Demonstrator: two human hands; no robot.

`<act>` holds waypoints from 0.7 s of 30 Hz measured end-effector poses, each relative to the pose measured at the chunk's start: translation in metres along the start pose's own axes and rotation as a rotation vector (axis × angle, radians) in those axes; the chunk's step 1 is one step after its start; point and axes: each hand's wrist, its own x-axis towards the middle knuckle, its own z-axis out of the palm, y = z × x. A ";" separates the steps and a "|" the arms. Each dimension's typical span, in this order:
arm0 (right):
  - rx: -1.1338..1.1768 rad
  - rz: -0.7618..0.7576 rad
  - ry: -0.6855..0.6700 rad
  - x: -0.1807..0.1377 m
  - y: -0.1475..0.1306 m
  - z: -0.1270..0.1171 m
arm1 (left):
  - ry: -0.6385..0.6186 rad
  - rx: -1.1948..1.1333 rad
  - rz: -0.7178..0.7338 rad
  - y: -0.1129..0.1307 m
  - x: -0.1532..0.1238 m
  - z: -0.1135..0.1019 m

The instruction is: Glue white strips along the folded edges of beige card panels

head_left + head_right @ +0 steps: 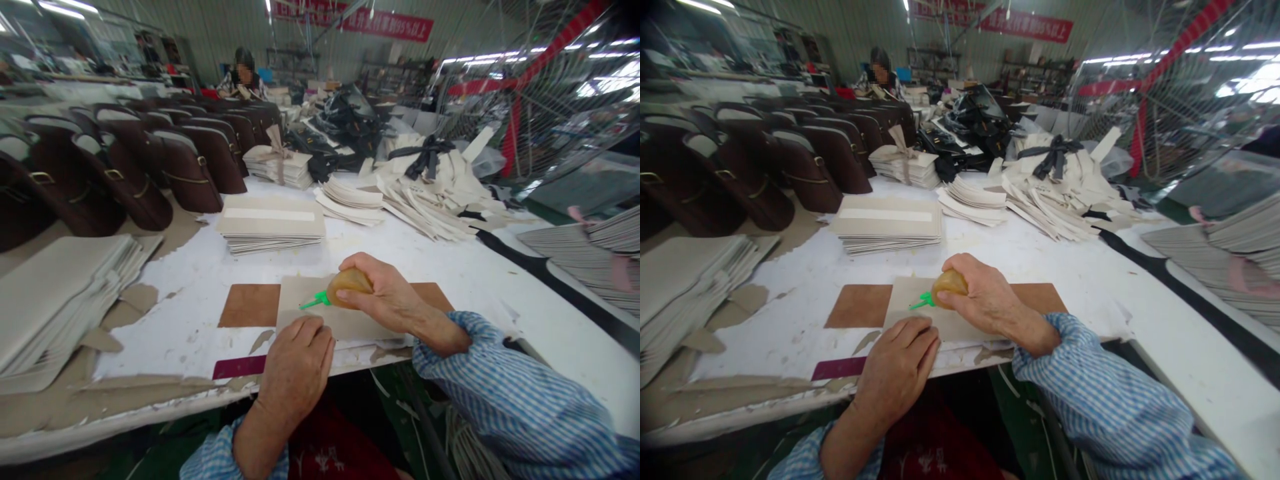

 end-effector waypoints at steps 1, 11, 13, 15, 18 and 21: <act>-0.027 -0.020 -0.006 0.001 -0.002 0.000 | -0.001 0.000 -0.001 0.000 0.000 0.000; -0.344 -0.180 -0.016 0.011 -0.018 0.000 | -0.025 -0.004 -0.019 0.000 -0.001 0.001; -0.367 -0.160 -0.036 0.010 -0.020 -0.005 | -0.022 -0.004 -0.017 0.000 -0.001 0.001; -0.366 -0.140 -0.061 0.010 -0.021 -0.009 | -0.016 -0.002 -0.018 0.000 -0.001 0.001; -0.326 -0.127 -0.079 0.009 -0.021 -0.012 | -0.010 -0.003 -0.013 0.000 -0.001 0.001; -0.268 -0.140 -0.079 0.010 -0.020 -0.009 | -0.005 -0.009 -0.009 -0.001 -0.001 0.002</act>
